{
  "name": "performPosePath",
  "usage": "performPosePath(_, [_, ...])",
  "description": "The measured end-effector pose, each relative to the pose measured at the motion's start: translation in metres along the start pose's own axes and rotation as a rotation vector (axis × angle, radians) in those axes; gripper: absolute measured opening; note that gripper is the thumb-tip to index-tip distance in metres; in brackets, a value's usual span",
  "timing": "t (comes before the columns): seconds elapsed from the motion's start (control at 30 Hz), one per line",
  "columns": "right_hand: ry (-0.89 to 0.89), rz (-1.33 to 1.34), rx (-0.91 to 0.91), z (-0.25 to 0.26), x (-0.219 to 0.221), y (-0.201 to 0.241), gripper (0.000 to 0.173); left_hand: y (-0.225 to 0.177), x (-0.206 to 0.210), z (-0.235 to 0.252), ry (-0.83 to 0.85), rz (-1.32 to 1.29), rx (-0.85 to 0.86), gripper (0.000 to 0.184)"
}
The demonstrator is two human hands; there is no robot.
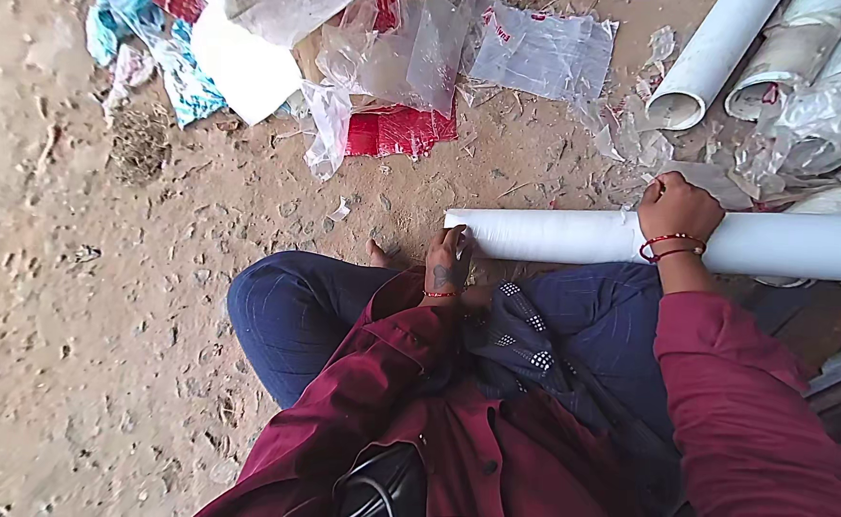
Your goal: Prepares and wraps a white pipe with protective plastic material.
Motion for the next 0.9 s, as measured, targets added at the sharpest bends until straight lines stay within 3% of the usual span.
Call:
performPosePath(0.2, [0.0,-0.007,0.009,0.0,0.001,0.001,0.038,0.0,0.002,0.004,0.023,0.005,-0.028,0.032])
performPosePath(0.37, [-0.008,-0.006,-0.003,0.0,0.002,0.002,0.038,-0.007,0.009,-0.003,-0.001,0.001,0.11,0.015])
performPosePath(0.53, [-0.024,0.011,-0.019,-0.001,0.001,0.001,0.038,0.005,0.004,-0.001,0.006,-0.084,-0.062,0.037])
performPosePath(0.9, [-0.036,0.014,-0.02,-0.001,0.002,-0.001,0.038,0.006,0.002,-0.005,-0.006,-0.122,-0.089,0.024])
Point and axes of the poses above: each hand's wrist, its own z-axis towards the middle knuckle, its own x-axis out of the palm, y = z × x, the point moved 7 cm from there along z, towards the middle knuckle, and after that the axes turned 11 degrees about z, right-handed, at the moved point
